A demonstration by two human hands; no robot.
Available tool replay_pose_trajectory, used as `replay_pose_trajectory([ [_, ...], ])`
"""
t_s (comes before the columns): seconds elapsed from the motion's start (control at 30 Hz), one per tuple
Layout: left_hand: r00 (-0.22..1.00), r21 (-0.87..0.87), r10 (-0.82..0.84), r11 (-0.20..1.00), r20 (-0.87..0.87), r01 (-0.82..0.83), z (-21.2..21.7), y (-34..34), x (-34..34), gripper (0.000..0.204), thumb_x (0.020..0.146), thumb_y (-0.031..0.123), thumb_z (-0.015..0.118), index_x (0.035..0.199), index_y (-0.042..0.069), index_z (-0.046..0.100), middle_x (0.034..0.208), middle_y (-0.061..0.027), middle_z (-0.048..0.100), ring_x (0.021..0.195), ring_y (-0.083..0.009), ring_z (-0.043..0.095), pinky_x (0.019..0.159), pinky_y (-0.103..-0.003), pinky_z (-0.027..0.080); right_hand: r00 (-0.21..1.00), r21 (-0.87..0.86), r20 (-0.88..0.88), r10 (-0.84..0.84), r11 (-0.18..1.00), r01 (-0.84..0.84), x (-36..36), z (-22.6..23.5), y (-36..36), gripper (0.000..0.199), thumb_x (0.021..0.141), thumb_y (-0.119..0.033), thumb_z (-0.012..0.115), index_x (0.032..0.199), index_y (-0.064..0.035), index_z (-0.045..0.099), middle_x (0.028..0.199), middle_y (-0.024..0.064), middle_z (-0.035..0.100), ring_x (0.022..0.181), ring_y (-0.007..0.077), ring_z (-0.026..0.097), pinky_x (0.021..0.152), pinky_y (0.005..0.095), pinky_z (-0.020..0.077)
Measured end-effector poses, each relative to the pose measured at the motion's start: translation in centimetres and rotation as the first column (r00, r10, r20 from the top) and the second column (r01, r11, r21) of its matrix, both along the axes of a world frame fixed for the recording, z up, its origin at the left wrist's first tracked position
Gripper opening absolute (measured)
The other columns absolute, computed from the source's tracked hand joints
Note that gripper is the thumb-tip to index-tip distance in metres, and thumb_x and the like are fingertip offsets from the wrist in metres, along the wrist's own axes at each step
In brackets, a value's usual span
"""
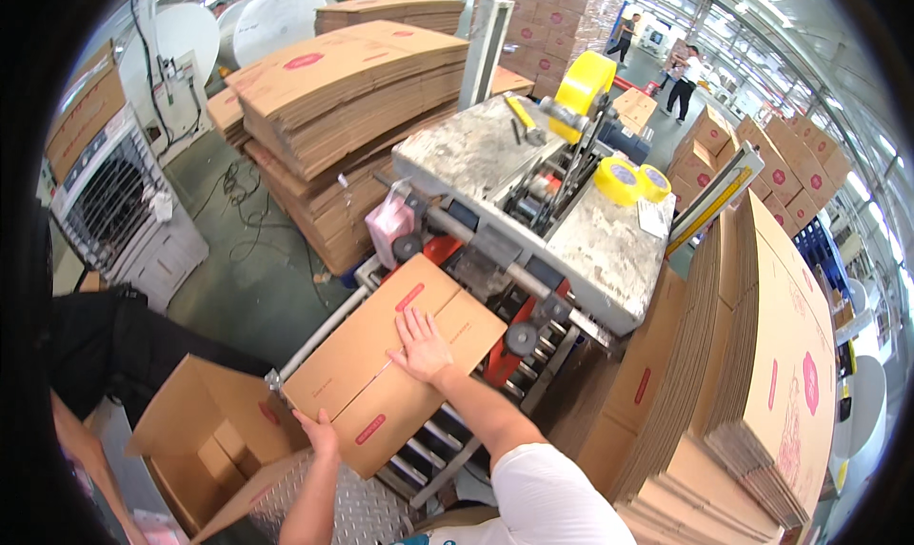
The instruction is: The person organizes pink tissue boxes on a metal table and packs them into cardboard boxes before feeding the boxes into a sealing machine.
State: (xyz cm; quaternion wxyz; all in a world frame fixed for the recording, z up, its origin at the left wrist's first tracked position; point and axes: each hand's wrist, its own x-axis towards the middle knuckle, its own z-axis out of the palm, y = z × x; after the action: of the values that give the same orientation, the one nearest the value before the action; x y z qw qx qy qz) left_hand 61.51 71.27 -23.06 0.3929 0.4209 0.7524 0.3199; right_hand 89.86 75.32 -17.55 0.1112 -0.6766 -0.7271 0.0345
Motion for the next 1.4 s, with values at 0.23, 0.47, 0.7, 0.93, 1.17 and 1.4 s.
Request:
replay_pose_trajectory([
  [0.23,0.981,-0.081,-0.031,0.996,0.191,0.047,5.1,2.9,8.0,0.07,0.093,0.009,0.044,0.144,0.001,-0.004,0.148,-0.023,0.008,0.135,-0.0342,0.022,0.11,-0.038,0.023,1.0,0.047,-0.021,-0.023,0.999,0.023,7.9,-0.5,2.9,0.08,0.086,-0.055,0.043,0.14,0.001,0.026,0.147,0.0202,0.022,0.138,0.0321,0.018,0.112,0.0445,0.0115],
  [0.47,0.724,0.339,-0.575,0.816,0.382,0.468,17.8,-2.0,10.4,0.048,0.091,0.01,0.05,0.134,-0.003,0.032,0.136,-0.0164,0.039,0.123,-0.026,0.042,0.103,-0.035,0.033,0.906,-0.76,-0.191,0.377,0.528,-0.38,5.7,15.6,-0.5,0.078,0.079,-0.065,0.05,0.124,-0.0015,0.053,0.126,0.0214,0.052,0.12,0.0357,0.047,0.101,0.0422,0.0356],
  [0.7,-0.028,0.627,-0.732,-0.602,-0.681,0.494,46.8,-15.3,5.2,0.028,0.078,0.007,0.059,0.106,0.006,0.06,0.107,-0.0104,0.062,0.101,-0.022,0.059,0.083,-0.031,0.047,0.89,-0.326,0.451,-0.064,0.917,0.231,9.5,38.7,-11.6,0.047,0.08,-0.05,0.058,0.09,-0.0044,0.065,0.087,0.0135,0.066,0.084,0.031,0.063,0.072,0.0406,0.0509],
  [0.93,0.357,0.765,-0.741,-0.318,-0.569,0.56,49.9,-29.9,-6.9,0.028,0.075,0.015,0.072,0.103,0.017,0.068,0.113,0.0106,0.057,0.118,-0.0129,0.043,0.097,-0.021,0.041,0.722,-0.153,0.504,-0.475,0.773,0.615,18.4,39.1,-35.9,0.068,0.074,-0.055,0.061,0.119,-0.0051,0.055,0.123,0.0126,0.053,0.113,0.0283,0.051,0.095,0.0394,0.0411],
  [1.17,0.707,0.796,-0.382,-0.402,-0.596,0.454,46.1,-37.5,-17.3,0.015,0.085,0.018,0.058,0.096,0.018,0.068,0.102,0.0157,0.06,0.102,-0.0092,0.051,0.078,-0.016,0.042,0.665,0.159,0.406,-0.627,0.765,0.625,12.9,35.6,-45.2,0.061,0.077,-0.004,0.057,0.134,-0.0048,0.035,0.14,0.0157,0.036,0.128,0.0312,0.037,0.103,0.041,0.034],
  [1.4,0.4,0.478,-0.306,-0.745,-0.864,0.464,47.6,-38.3,-24.5,0.025,0.09,0.028,0.052,0.107,0.016,0.066,0.112,-0.005,0.063,0.092,-0.0212,0.063,0.079,-0.029,0.047,0.404,0.726,0.224,-0.887,0.428,0.537,8.2,47.0,-51.8,0.017,0.087,-0.018,0.05,0.096,-0.0102,0.062,0.087,0.0244,0.062,0.082,0.0406,0.061,0.069,0.0486,0.0478],
])
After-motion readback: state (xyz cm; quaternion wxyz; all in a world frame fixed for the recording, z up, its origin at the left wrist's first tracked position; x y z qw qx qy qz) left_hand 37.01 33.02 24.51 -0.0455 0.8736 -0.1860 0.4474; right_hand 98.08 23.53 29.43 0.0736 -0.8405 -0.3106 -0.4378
